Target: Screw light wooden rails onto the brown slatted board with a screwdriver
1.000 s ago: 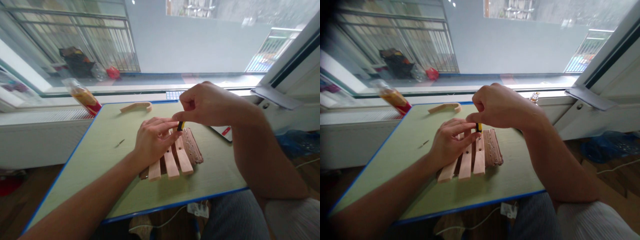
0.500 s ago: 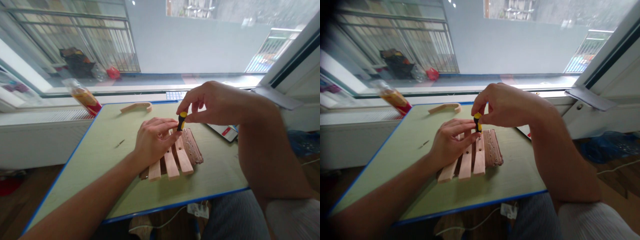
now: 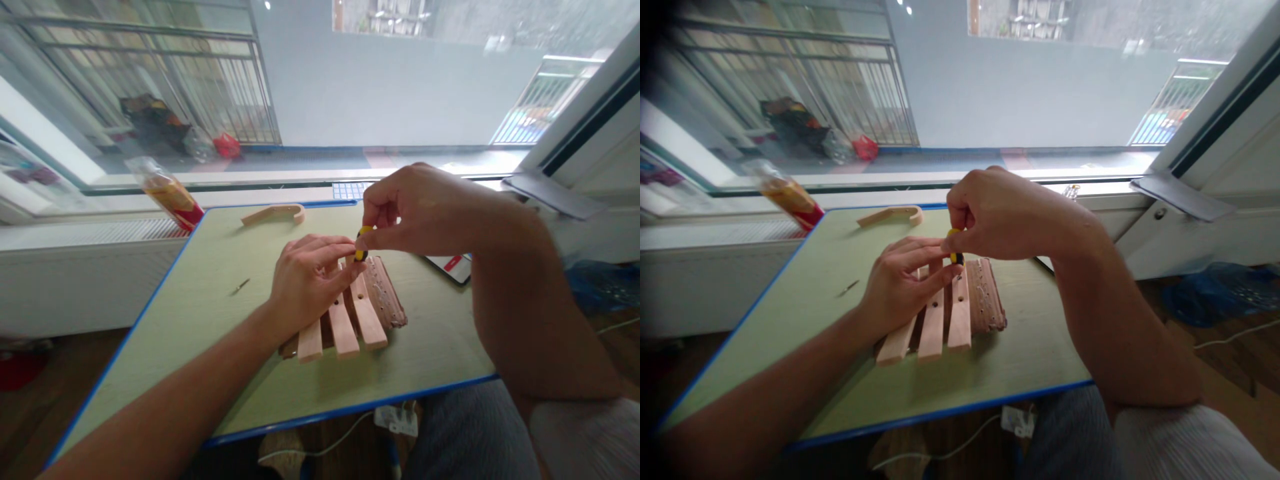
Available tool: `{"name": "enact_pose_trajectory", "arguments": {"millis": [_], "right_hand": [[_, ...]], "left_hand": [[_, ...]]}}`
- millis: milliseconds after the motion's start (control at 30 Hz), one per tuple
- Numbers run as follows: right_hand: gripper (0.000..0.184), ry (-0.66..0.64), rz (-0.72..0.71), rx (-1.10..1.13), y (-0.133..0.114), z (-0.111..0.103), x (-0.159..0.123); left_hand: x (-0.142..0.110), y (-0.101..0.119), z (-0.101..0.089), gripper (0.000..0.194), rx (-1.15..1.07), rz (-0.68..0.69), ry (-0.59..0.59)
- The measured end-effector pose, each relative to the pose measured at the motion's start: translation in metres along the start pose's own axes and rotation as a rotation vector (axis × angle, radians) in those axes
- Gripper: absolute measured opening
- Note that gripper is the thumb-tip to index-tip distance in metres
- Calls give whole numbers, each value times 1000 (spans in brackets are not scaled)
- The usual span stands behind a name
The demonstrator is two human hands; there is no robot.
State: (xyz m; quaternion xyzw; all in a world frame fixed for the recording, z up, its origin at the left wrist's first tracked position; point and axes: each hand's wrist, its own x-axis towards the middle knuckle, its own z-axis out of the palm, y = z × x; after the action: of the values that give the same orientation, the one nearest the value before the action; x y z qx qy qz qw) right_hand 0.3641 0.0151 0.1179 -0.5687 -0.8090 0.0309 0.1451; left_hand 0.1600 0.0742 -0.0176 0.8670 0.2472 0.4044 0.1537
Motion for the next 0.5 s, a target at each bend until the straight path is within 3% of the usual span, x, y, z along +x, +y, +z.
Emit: {"name": "enact_pose_trajectory", "arguments": {"millis": [333, 500], "right_hand": [[30, -13, 16, -6, 0, 1, 2], [30, -42, -69, 91, 6, -2, 0]], "left_hand": [[0, -1, 0, 23, -14, -3, 7], [-1, -2, -1, 23, -10, 9, 9]]}}
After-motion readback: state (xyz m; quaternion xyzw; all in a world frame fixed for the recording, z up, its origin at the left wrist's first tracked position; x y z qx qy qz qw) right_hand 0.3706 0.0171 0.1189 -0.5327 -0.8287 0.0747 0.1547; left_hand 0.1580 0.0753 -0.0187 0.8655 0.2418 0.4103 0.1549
